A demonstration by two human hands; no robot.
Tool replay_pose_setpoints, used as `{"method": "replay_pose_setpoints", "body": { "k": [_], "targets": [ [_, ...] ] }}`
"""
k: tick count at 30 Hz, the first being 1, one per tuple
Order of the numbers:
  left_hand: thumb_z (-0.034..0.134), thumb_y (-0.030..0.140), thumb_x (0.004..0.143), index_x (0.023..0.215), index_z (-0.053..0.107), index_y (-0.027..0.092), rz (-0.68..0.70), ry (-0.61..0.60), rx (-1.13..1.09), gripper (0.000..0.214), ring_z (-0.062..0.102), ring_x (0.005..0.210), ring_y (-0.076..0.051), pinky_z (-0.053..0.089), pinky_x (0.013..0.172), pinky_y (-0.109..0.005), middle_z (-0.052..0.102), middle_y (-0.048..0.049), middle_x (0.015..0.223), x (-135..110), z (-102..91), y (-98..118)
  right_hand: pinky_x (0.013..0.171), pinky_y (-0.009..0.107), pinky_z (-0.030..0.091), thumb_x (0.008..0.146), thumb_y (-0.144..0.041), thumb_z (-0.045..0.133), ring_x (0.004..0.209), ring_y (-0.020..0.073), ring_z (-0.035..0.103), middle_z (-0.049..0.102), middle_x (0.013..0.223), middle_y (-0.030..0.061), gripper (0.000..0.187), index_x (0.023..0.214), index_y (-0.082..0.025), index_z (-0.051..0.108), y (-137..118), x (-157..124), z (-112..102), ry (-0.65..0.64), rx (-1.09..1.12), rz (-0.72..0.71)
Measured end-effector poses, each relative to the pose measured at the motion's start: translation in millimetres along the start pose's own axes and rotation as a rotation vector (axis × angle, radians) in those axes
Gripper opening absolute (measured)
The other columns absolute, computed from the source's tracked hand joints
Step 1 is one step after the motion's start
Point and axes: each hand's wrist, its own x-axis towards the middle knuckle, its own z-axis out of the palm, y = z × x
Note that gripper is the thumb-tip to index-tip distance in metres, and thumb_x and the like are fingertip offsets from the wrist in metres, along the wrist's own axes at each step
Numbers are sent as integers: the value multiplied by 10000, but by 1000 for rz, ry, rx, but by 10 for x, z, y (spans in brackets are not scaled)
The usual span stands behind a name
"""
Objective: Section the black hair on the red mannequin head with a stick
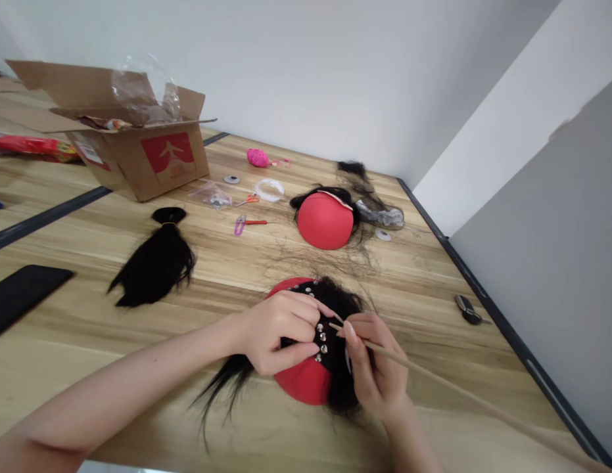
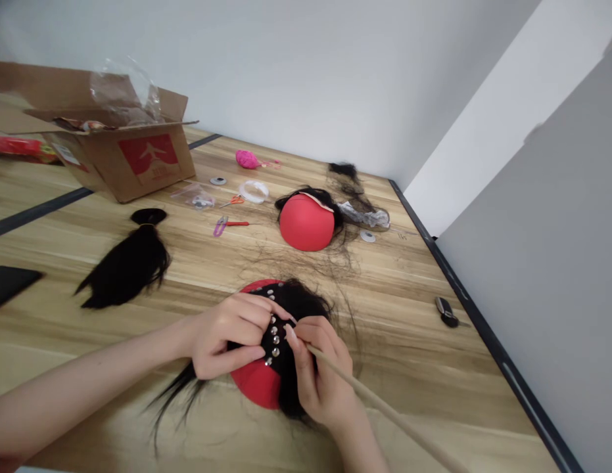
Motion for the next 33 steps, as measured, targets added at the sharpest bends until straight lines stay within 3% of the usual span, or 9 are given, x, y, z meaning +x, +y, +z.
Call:
{"method": "replay_pose_setpoints", "body": {
  "k": [7, 16, 33],
  "targets": [
    [467, 167, 870, 601, 376, 219, -45, -23, 18, 290, 567, 549, -161, 587, 902, -365, 474, -6, 527, -15, -1, 16, 573, 265, 486, 949, -110, 507, 637, 146, 583, 608, 775, 23, 120, 952, -207, 578, -2, 17, 5, 23, -5, 2],
    [491, 125, 848, 624, 387, 212, 0, -4, 4, 261, 555, 550, -152, 589, 911, -365, 478, -2, 539, -2, -4, 11, 553, 270, 479, 951, -132, 511, 621, 149, 584, 622, 765, 25, 114, 938, -212, 592, 9, 24, 14, 46, -1, 21],
    [476, 157, 867, 610, 372, 219, -28, -16, 15, 284, 556, 535, -156, 584, 907, -374, 456, 5, 522, -1, -4, 18, 625, 316, 497, 949, -104, 480, 721, 183, 610, 637, 852, 70, 163, 951, -190, 618, 3, -41, 2, 25, 36, 30]
  ]
}}
